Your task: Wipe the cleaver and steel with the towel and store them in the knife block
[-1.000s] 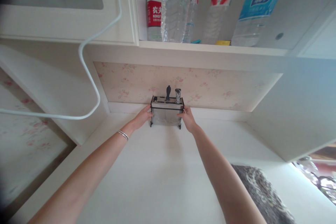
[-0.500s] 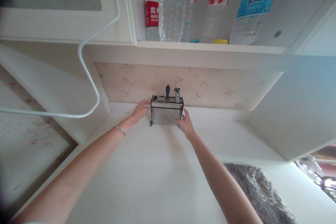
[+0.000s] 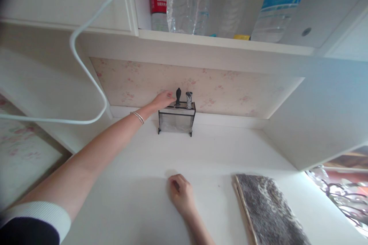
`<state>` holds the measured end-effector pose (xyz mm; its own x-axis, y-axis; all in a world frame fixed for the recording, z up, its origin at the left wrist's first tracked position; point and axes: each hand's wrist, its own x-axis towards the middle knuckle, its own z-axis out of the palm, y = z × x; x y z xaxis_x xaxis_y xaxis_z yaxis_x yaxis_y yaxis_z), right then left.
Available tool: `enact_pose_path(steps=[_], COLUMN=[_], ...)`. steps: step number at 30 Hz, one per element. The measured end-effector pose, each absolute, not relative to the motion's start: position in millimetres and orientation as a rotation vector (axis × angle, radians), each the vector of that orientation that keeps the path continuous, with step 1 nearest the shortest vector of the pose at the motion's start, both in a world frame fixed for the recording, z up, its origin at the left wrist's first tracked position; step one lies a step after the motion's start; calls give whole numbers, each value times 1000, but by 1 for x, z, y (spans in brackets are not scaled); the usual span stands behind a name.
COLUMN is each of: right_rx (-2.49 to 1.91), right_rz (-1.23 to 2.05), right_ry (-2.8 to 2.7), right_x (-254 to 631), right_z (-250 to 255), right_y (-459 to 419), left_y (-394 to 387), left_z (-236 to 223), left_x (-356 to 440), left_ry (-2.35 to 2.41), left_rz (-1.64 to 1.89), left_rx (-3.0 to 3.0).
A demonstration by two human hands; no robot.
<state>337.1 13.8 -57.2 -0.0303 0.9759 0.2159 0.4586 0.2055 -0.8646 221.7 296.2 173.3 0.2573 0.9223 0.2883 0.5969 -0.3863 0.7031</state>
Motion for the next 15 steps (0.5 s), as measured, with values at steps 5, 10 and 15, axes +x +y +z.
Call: enact_pose_path(steps=[5,10,15], right_rx=[-1366,-1369,-1362], right_rz=[720,690,687], right_ry=[-1699,-1692,-1706], right_x=[336,336,336], right_z=[-54,-57,-57], right_y=[15,14,15], left_y=[306,314,320], left_z=[167,170,179], left_x=[238,244,244], left_ry=[1337,1369,1375], left_rz=[872,835,915], left_rx=[2147,2196,2204])
